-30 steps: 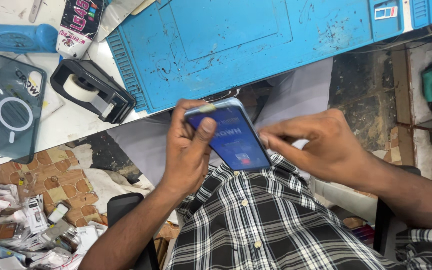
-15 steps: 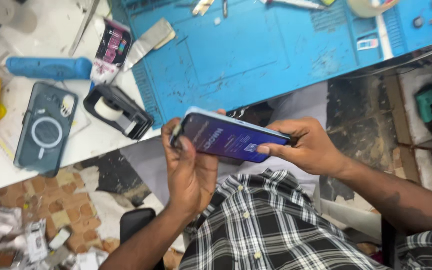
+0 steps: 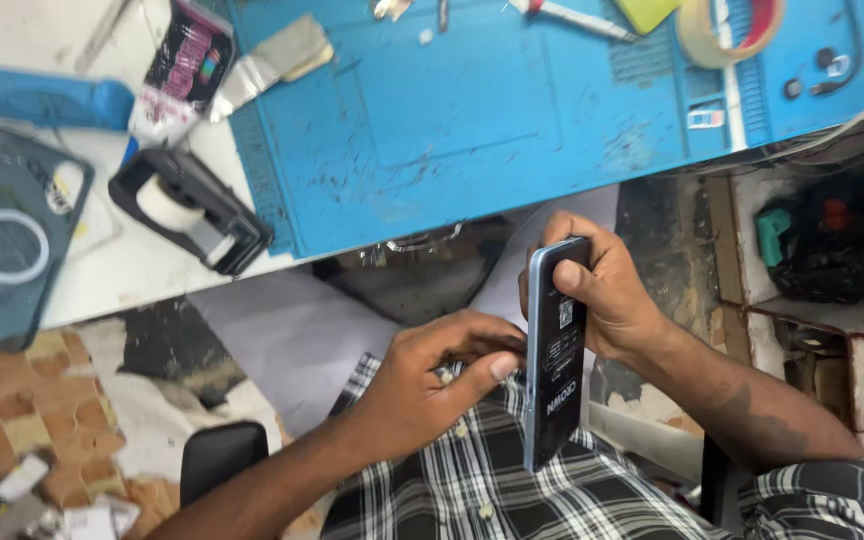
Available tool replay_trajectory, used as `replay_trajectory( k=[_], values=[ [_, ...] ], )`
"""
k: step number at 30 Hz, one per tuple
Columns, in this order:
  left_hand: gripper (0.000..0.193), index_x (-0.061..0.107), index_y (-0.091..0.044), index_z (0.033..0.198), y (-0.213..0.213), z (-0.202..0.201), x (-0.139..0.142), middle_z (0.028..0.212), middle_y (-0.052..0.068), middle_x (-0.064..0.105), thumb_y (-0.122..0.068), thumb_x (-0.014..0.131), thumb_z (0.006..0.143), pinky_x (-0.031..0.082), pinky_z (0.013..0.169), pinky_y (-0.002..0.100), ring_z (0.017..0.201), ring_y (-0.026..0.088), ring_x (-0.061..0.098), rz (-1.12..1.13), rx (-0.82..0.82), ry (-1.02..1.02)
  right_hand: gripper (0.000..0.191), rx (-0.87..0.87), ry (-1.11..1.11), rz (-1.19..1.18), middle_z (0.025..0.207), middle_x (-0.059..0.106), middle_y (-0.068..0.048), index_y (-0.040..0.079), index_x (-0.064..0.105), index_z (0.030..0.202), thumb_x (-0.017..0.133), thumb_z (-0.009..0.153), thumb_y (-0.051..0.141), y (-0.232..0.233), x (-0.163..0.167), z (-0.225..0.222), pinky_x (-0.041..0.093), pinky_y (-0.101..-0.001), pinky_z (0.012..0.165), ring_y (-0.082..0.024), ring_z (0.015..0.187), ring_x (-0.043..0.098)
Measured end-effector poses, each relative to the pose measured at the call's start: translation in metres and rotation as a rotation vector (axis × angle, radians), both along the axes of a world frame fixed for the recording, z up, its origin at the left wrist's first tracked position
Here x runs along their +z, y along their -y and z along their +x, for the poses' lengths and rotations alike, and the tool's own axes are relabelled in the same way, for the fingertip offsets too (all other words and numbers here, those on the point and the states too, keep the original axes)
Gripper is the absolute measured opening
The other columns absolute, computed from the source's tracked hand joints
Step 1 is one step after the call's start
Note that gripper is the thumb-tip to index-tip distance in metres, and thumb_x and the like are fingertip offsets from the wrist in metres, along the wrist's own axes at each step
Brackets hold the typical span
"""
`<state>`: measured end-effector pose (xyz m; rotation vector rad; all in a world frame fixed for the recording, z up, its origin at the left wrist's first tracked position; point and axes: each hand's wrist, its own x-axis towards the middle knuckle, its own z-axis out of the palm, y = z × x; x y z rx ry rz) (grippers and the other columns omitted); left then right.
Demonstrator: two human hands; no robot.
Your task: The person uses a precision screwdriver to remove screws from the back of a smartphone, then detaches the back cover to expose the internal components. They inspect the interior, reattach the back cover, and test the device by turning it on and checking the screen. Finally, they insert a SIM card into the SIM tray.
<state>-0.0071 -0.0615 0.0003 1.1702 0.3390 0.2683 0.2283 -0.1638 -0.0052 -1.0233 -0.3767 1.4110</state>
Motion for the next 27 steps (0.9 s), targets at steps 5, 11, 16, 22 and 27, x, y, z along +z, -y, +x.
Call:
replay_trajectory(
  k=[5, 11, 16, 22, 27],
  values=[
    [0.020, 0.069, -0.002, 0.119, -0.006, 0.002, 0.016, 0.110, 0.005, 0.077, -0.009, 0.074, 0.100, 0.066, 0.085, 0.030, 0.098, 0.015, 0.079, 0.152, 0.046, -0.008, 0.045, 0.061, -0.017, -0.006, 0.083, 0.064, -0.007, 0.006, 0.052, 0.102, 0.086, 0.092, 0.033, -0.001, 0.003, -0.012, 0.055, -0.0264, 0.058, -0.014, 0.070, 0.066],
    [0.033, 0.059, -0.008, 0.124, -0.025, -0.002, 0.026, 0.120, 0.009, 0.065, -0.014, 0.082, 0.100, 0.063, 0.090, 0.031, 0.114, 0.023, 0.071, 0.757, 0.256, 0.235, 0.044, 0.146, -0.056, -0.198, 0.093, 0.064, -0.005, 0.003, 0.057, 0.108, 0.084, 0.091, 0.032, 0.001, 0.011, -0.015, 0.055, -0.0225, 0.068, -0.011, 0.079, 0.065],
    [0.048, 0.053, -0.004, 0.135, -0.023, 0.000, 0.025, 0.122, 0.013, 0.063, -0.018, 0.078, 0.095, 0.062, 0.091, 0.034, 0.113, 0.022, 0.069, 0.452, 0.161, 0.084, 0.032, 0.118, 0.647, -0.122, 0.103, 0.061, -0.001, 0.005, 0.059, 0.109, 0.074, 0.097, 0.031, 0.005, 0.026, -0.030, 0.051, -0.0172, 0.083, -0.005, 0.094, 0.061],
    [0.042, 0.055, -0.005, 0.136, -0.017, 0.008, 0.023, 0.112, 0.009, 0.073, -0.011, 0.071, 0.097, 0.062, 0.085, 0.029, 0.101, 0.015, 0.074, 0.105, 0.140, -0.128, 0.028, 0.229, 0.887, 0.023, 0.102, 0.077, -0.007, 0.002, 0.060, 0.122, 0.068, 0.101, 0.019, 0.004, 0.052, -0.029, 0.060, -0.0215, 0.071, -0.008, 0.088, 0.075],
    [0.036, 0.058, -0.003, 0.137, -0.014, 0.002, 0.013, 0.118, 0.010, 0.074, -0.007, 0.067, 0.102, 0.060, 0.096, 0.028, 0.111, 0.014, 0.073, 0.065, 0.237, -0.055, 0.025, 0.364, 0.934, -0.081, 0.093, 0.085, -0.010, 0.003, 0.078, 0.117, 0.069, 0.094, 0.012, 0.006, 0.080, 0.003, 0.064, -0.0244, 0.062, -0.012, 0.074, 0.081]
  ],
)
